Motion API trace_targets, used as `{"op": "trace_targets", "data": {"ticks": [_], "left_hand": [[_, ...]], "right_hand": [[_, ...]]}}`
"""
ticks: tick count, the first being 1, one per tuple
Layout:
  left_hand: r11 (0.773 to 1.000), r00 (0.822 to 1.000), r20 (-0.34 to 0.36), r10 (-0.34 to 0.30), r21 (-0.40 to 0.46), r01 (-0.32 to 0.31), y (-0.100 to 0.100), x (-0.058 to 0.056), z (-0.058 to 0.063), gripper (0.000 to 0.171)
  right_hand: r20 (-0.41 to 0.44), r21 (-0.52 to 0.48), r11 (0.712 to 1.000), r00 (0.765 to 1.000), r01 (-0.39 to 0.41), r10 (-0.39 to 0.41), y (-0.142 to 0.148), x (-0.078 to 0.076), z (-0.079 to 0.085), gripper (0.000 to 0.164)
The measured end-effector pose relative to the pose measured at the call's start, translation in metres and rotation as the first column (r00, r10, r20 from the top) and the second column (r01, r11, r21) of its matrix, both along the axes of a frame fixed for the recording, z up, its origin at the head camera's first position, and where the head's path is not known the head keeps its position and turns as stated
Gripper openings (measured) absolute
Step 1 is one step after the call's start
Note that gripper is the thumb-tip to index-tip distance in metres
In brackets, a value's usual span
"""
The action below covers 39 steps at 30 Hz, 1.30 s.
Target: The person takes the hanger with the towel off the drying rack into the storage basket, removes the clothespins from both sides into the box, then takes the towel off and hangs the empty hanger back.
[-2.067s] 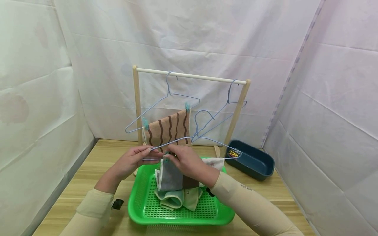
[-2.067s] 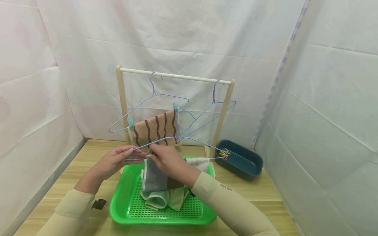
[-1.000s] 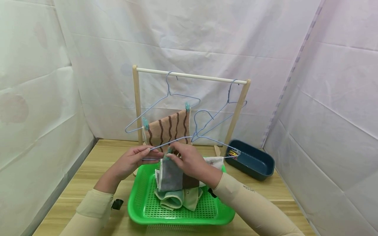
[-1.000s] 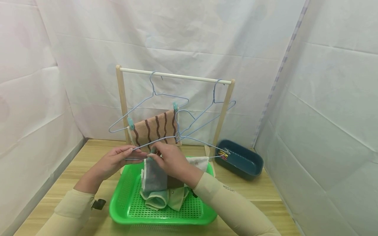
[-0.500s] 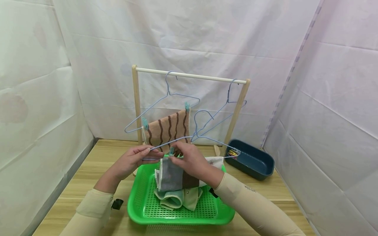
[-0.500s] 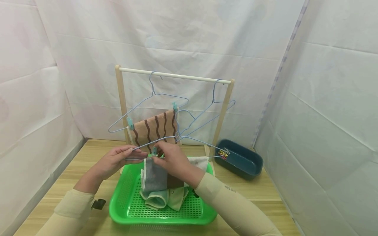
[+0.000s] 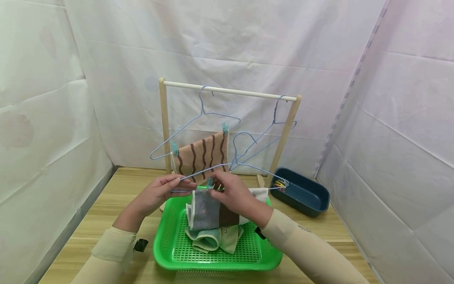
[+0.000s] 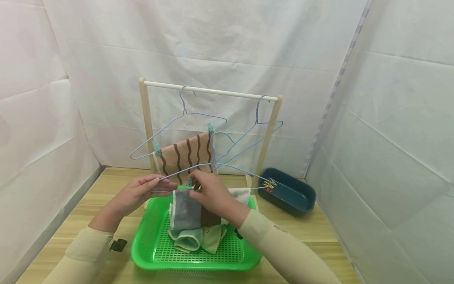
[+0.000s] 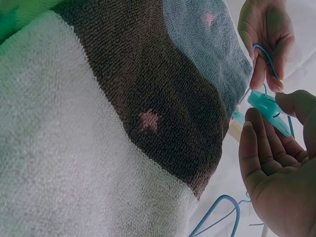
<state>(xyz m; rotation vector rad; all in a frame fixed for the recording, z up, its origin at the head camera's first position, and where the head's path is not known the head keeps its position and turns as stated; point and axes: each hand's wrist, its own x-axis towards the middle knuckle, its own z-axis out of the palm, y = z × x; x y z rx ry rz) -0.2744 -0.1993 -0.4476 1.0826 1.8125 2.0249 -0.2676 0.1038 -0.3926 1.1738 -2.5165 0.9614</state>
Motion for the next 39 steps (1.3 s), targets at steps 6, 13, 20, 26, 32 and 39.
{"op": "trace_targets", "data": {"ticks": [6,13,20,26,32,39], "left_hand": [[1.000,1.000,0.010,0.002,0.002,-0.002,0.000,0.001,0.001,0.041],[1.000,1.000,0.004,-0.003,0.006,0.003,0.000,0.001,0.001,0.041],[1.000,1.000,0.000,-0.002,0.007,0.002,0.000,0.000,0.002,0.041],[1.000,1.000,0.002,-0.002,0.006,0.002,0.000,0.001,0.001,0.041],[1.000,1.000,0.005,-0.005,0.011,0.005,-0.001,0.001,0.000,0.041],[1.000,1.000,-0.001,0.002,0.004,-0.002,0.000,0.000,0.000,0.041]], "right_hand": [[0.032,-0.013,1.000,0.999,-0.003,0.004,0.006,0.002,0.000,0.026],[0.003,-0.036,0.999,1.000,-0.015,0.015,0.013,0.002,-0.003,0.026],[0.014,-0.048,0.999,1.000,-0.017,0.018,0.018,0.002,-0.006,0.031],[0.015,-0.022,1.000,1.000,-0.012,0.012,0.022,0.004,-0.007,0.040],[0.002,-0.018,0.999,1.000,-0.026,0.026,0.028,0.004,-0.008,0.041],[-0.024,0.009,0.999,0.999,-0.038,0.039,0.035,0.002,-0.012,0.044]]}}
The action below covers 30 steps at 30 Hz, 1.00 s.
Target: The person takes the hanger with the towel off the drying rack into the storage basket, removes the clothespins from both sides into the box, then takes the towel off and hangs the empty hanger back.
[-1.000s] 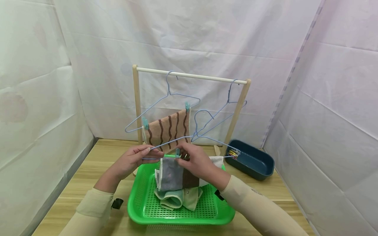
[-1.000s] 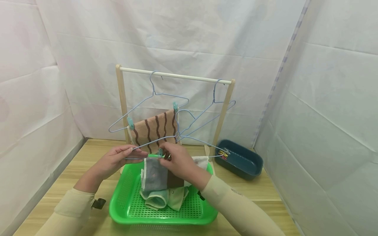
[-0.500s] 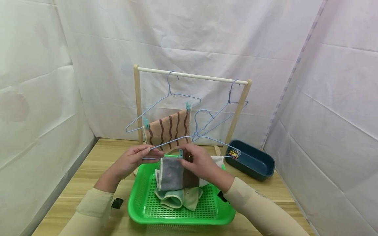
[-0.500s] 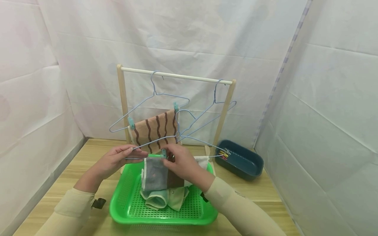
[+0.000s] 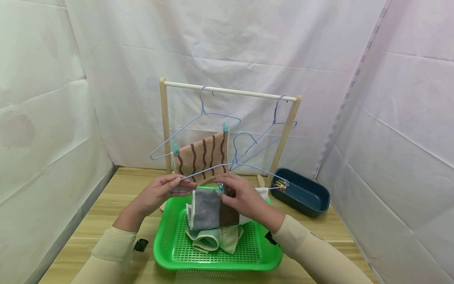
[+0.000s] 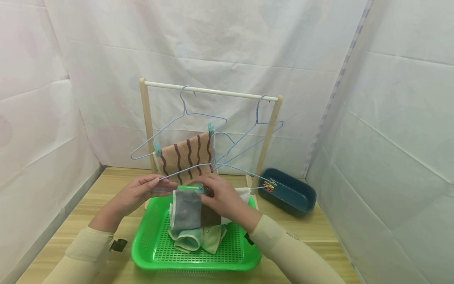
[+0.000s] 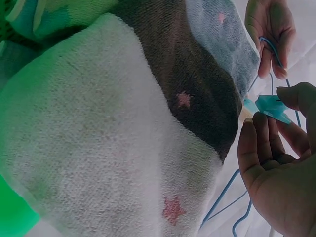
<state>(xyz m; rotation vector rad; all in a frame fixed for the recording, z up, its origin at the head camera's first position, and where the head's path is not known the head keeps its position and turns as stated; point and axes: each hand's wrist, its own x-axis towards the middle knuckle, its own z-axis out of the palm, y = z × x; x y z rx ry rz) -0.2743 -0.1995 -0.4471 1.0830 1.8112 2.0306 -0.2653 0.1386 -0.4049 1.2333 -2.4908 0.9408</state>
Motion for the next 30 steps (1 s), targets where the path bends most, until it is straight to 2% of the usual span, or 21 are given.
{"op": "trace_targets", "data": {"ticks": [9,16,21,26,30], "left_hand": [[1.000,1.000,-0.003,-0.003,0.003,0.003,0.000,0.000,0.000,0.040],[1.000,1.000,0.003,0.008,-0.001,-0.008,0.000,0.001,0.000,0.039],[1.000,1.000,0.005,0.015,-0.005,-0.015,-0.001,0.000,-0.001,0.039],[1.000,1.000,0.004,0.016,-0.001,-0.016,-0.001,0.000,-0.001,0.039],[1.000,1.000,0.007,0.013,0.007,-0.013,-0.001,0.002,0.001,0.039]], "right_hand": [[0.016,0.029,0.998,0.999,0.047,-0.048,0.007,0.000,0.000,0.047],[-0.022,0.036,0.997,0.998,0.062,-0.061,0.017,-0.001,0.001,0.051],[-0.037,0.045,0.997,0.997,0.070,-0.068,0.025,-0.004,-0.001,0.048],[-0.063,0.066,0.996,0.997,0.055,-0.051,0.035,-0.004,0.004,0.047],[-0.061,0.062,0.998,0.998,0.014,-0.010,0.047,-0.004,0.012,0.046]]}}
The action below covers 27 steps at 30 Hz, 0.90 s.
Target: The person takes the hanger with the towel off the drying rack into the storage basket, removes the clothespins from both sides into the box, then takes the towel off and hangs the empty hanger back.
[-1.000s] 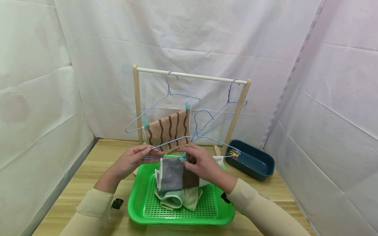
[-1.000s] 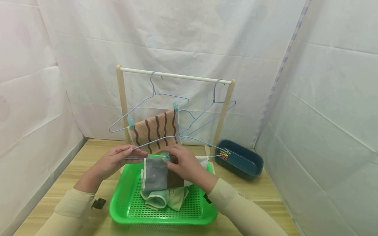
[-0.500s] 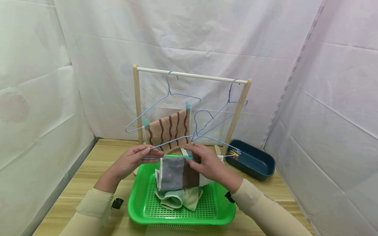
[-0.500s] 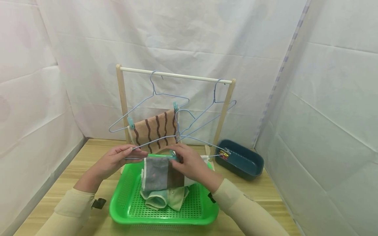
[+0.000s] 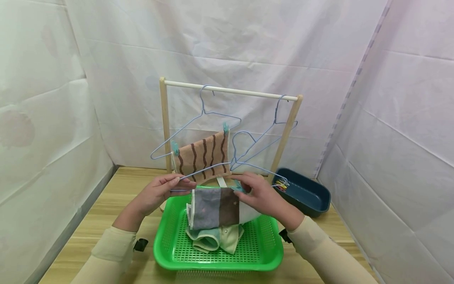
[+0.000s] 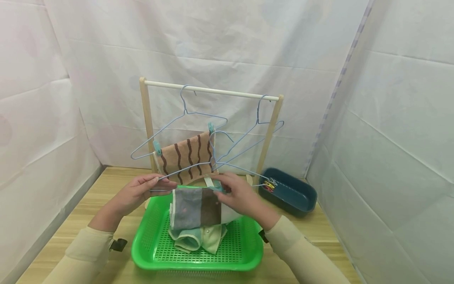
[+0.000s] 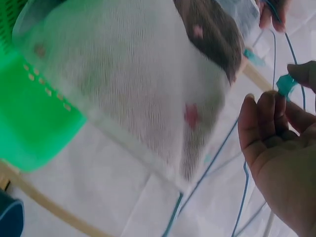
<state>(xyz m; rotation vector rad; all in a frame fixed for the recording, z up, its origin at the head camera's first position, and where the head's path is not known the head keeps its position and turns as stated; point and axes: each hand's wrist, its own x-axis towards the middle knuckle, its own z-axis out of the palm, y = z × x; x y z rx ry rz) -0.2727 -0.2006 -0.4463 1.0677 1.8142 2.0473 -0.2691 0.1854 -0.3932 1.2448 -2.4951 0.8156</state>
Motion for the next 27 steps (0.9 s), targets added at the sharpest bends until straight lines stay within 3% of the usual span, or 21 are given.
{"op": "trace_targets", "data": {"ticks": [27], "left_hand": [[1.000,1.000,-0.007,0.000,0.006,0.000,-0.002,-0.004,-0.003,0.039]], "right_hand": [[-0.036,-0.058,0.997,0.998,-0.048,0.046,0.060,-0.010,0.024,0.047]]}}
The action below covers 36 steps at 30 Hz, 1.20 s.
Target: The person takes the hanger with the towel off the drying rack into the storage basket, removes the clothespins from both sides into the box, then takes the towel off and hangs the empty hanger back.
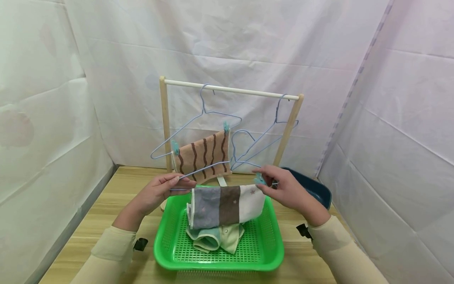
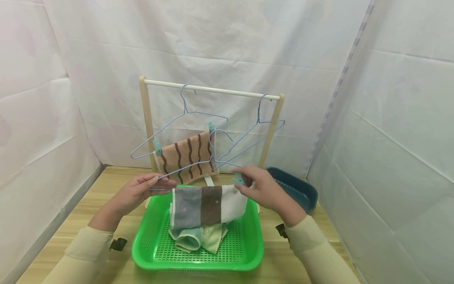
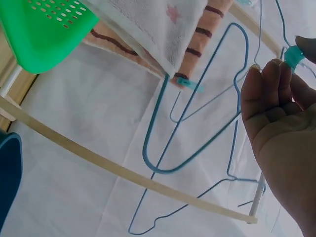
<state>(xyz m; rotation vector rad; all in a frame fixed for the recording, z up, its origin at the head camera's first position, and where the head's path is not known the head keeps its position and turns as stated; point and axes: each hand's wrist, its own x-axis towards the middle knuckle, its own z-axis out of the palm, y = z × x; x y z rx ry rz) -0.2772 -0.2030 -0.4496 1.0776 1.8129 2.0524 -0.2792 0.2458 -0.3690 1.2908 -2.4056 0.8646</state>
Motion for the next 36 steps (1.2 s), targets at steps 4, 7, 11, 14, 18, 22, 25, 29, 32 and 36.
{"op": "trace_targets", "data": {"ticks": [4,7,11,14,18,22,25,29,32,36], "left_hand": [[1.000,1.000,0.008,0.005,-0.003,-0.005,0.000,0.001,0.001,0.039],[1.000,1.000,0.013,0.008,-0.004,-0.007,0.000,0.002,0.002,0.039],[1.000,1.000,0.011,0.004,0.000,-0.004,0.000,0.001,0.001,0.039],[1.000,1.000,0.005,-0.005,0.003,0.005,0.000,0.000,0.000,0.039],[1.000,1.000,0.003,-0.003,0.001,0.003,0.000,0.000,0.000,0.039],[1.000,1.000,0.002,0.006,-0.004,-0.006,-0.001,0.000,0.000,0.039],[1.000,1.000,-0.007,0.003,-0.003,-0.003,-0.001,0.000,-0.001,0.039],[1.000,1.000,-0.003,-0.005,0.006,0.005,-0.001,0.000,-0.002,0.039],[1.000,1.000,-0.002,-0.006,0.009,0.006,-0.001,0.000,-0.002,0.039],[1.000,1.000,0.002,-0.003,0.005,0.003,-0.001,0.001,-0.001,0.040]], "right_hand": [[0.012,-0.049,0.998,0.999,0.030,-0.029,0.010,-0.001,0.006,0.047],[0.038,-0.079,0.996,0.998,0.052,-0.049,0.018,-0.004,0.010,0.046],[0.095,-0.096,0.989,0.990,0.113,-0.104,0.030,-0.006,0.015,0.044],[0.086,-0.102,0.982,0.984,0.162,-0.153,0.039,-0.010,0.019,0.042],[0.048,-0.109,0.967,0.973,0.229,-0.225,0.051,-0.018,0.021,0.038],[0.067,-0.097,0.945,0.950,0.311,-0.306,0.065,-0.029,0.019,0.034],[0.104,-0.083,0.933,0.935,0.349,-0.340,0.076,-0.038,0.014,0.032],[0.154,-0.054,0.919,0.912,0.391,-0.380,0.089,-0.050,0.007,0.031],[0.186,-0.018,0.905,0.891,0.425,-0.415,0.096,-0.057,0.002,0.033],[0.214,0.021,0.892,0.869,0.452,-0.445,0.105,-0.068,-0.004,0.034]]}}
